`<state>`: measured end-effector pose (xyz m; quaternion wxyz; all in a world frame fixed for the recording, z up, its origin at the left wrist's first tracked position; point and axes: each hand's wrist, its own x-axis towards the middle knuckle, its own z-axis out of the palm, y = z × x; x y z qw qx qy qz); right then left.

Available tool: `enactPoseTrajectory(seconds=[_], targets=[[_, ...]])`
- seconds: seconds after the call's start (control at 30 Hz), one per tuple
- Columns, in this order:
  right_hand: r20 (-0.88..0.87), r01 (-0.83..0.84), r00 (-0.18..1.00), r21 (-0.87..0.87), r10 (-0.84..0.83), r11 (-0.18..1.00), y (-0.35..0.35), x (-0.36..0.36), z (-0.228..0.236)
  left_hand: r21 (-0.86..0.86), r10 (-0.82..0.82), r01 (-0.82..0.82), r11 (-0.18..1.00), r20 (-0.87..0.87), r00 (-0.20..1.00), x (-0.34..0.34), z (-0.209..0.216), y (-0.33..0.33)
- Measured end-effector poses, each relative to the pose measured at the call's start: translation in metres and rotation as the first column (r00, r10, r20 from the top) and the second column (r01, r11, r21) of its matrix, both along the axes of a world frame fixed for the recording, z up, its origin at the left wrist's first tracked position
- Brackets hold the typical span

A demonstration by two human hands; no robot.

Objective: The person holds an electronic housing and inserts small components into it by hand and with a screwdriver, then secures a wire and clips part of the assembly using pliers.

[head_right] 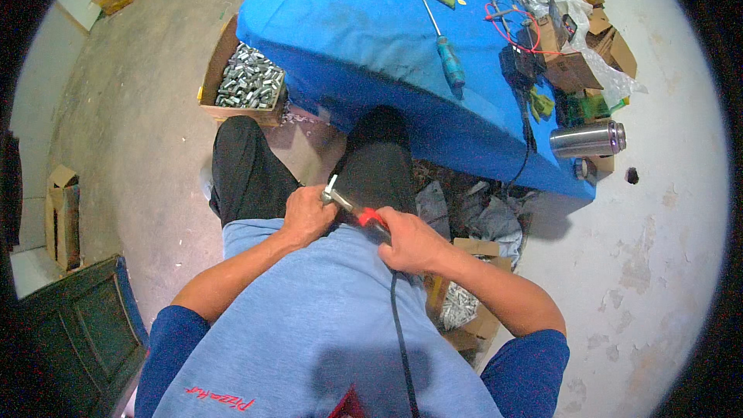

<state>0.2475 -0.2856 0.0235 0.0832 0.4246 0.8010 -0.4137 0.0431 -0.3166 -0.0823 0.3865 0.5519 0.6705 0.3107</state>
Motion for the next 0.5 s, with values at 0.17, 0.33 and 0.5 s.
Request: enactPoseTrajectory(seconds=[0.17,0.33,0.5], targets=[[0.028,0.239,0.936,-0.784,-0.351,0.574,0.012,-0.007,0.020,0.196,0.032,-0.031,0.980,-0.003,0.999,-0.001,-0.006,0.000],[0.052,0.139,0.760,-0.987,-0.648,0.085,-0.002,0.006,0.016,0.401,0.049,-0.108,0.910,0.155,0.987,0.009,0.005,0.007],[0.010,-0.026,0.706,-0.999,-0.709,-0.040,-0.007,0.014,0.001,0.264,-0.009,-0.110,0.958,0.413,0.911,0.013,0.015,0.009]])
